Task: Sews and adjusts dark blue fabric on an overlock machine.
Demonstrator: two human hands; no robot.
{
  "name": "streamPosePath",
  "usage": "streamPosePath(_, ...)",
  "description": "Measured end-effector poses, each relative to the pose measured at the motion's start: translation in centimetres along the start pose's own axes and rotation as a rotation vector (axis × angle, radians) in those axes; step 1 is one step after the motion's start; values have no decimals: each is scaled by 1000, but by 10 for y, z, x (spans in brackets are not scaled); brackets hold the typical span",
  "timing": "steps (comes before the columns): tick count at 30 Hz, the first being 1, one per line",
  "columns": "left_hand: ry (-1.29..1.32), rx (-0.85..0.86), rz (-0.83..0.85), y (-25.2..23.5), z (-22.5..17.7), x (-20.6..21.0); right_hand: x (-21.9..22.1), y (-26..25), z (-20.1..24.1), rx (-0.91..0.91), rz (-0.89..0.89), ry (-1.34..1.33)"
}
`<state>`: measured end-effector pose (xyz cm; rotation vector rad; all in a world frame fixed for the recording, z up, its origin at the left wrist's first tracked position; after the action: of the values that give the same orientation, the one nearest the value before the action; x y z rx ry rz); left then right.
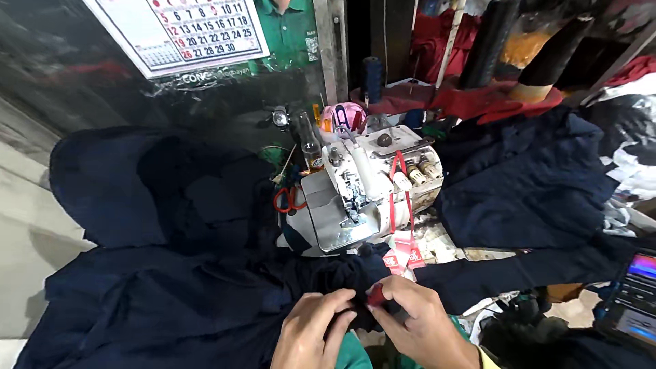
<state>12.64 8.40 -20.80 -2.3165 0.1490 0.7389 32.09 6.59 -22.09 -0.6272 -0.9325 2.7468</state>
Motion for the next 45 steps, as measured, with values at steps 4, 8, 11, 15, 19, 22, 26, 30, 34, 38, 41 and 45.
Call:
streamPosePath(4, -28, 71, 7, -6, 1, 6, 1, 2, 1, -9, -12, 12)
streamPosePath(8, -22, 57, 32, -13, 4, 12, -3, 2, -2, -16, -40, 43)
streamPosePath(11, -4, 43, 63, -17, 6, 16, -6, 3, -5, -25, -36, 44)
streamPosePath(15, -14, 24, 90, -23, 6, 21, -9, 3, -10, -52, -53, 38)
streamPosePath(19, -66, 34, 98, -27, 5, 28, -12, 1, -16, -84, -51, 30)
streamPosePath(22, -109, 22, 103, -34, -6, 24, -16, -1, -16, -98, -66, 44)
streamPosePath(26, -157, 34, 85, -44, -11, 13, -26, 8, -1, -106, -35, 120)
streamPosePath(30, -173, 66, 83, -48, -3, 8, -24, 25, -29, -24, 173, 298)
streamPosePath(34, -165, 82, 59, -54, -1, -3, -37, 15, -22, -108, 141, 297)
streamPosePath(38, -135, 70, -1, -60, -2, -21, -37, -3, -1, -231, 88, 214)
streamPosePath(41, -13, 1, -20, -60, 0, -32, -27, -23, 12, -274, 54, 148)
streamPosePath(45, 122, -50, 122, -79, 4, -65, -17, -46, 53, -241, 98, -63)
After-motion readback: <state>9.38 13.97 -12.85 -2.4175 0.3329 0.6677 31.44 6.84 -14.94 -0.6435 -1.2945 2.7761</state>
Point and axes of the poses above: each hand's wrist, its own y-axis away from the middle knuckle, its own x-axis out of the palm, z = x × y, the point moved 6 cm from there along -y, towards the middle knuckle, and after that the axes turned 10 degrees about -z, right-handed, at the moved point
